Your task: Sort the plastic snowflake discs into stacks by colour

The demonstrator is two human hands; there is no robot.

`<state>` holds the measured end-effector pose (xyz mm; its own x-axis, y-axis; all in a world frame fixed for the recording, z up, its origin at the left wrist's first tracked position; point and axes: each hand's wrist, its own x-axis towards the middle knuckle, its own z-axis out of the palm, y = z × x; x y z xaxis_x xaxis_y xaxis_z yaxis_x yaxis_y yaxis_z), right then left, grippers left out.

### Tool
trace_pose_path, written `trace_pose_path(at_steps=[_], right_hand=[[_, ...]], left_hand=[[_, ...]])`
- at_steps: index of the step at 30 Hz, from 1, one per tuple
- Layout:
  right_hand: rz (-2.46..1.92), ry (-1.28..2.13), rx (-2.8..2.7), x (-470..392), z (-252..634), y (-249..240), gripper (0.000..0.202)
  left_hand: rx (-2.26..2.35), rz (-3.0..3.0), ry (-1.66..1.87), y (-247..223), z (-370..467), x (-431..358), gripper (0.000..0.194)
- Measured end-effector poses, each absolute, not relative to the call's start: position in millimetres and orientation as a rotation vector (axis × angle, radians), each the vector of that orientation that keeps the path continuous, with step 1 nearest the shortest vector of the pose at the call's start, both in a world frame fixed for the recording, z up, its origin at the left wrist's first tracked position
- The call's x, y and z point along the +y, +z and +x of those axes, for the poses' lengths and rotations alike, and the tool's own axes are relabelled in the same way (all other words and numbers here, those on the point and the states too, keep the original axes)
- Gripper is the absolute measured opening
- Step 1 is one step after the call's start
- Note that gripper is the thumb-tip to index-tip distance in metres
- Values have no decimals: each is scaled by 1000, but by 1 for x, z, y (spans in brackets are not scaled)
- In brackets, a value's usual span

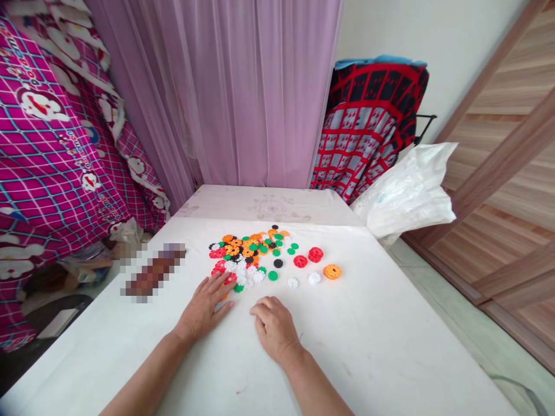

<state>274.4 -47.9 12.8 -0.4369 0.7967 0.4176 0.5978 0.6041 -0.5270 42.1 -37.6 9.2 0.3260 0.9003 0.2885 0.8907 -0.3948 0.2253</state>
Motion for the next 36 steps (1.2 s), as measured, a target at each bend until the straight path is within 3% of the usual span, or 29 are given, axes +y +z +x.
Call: trace_pose_path(at_steps=[5, 17, 23, 27, 32, 36], right_hand=[[-1118, 464, -2158, -44, 276, 11, 31], [-1239, 514, -2100, -39, 267, 15, 30], [-1347, 277, -2052, -33, 260, 4, 44], [-1488, 122, -2125, -16, 241, 7, 42], [-1548, 83, -2154, -1, 226, 1, 33], [-1385, 44, -2091, 0, 231, -12, 38]], left_hand=[[1704, 2537, 742, 17, 40, -39, 31], [1732, 2569, 672, 22, 47, -42, 33], [1740, 2598, 572, 22, 48, -43, 44], [1729, 2583, 419, 25, 49, -38, 55], [1732, 2542, 392, 24, 52, -36, 55], [1687, 2573, 494, 15, 50, -36, 48]])
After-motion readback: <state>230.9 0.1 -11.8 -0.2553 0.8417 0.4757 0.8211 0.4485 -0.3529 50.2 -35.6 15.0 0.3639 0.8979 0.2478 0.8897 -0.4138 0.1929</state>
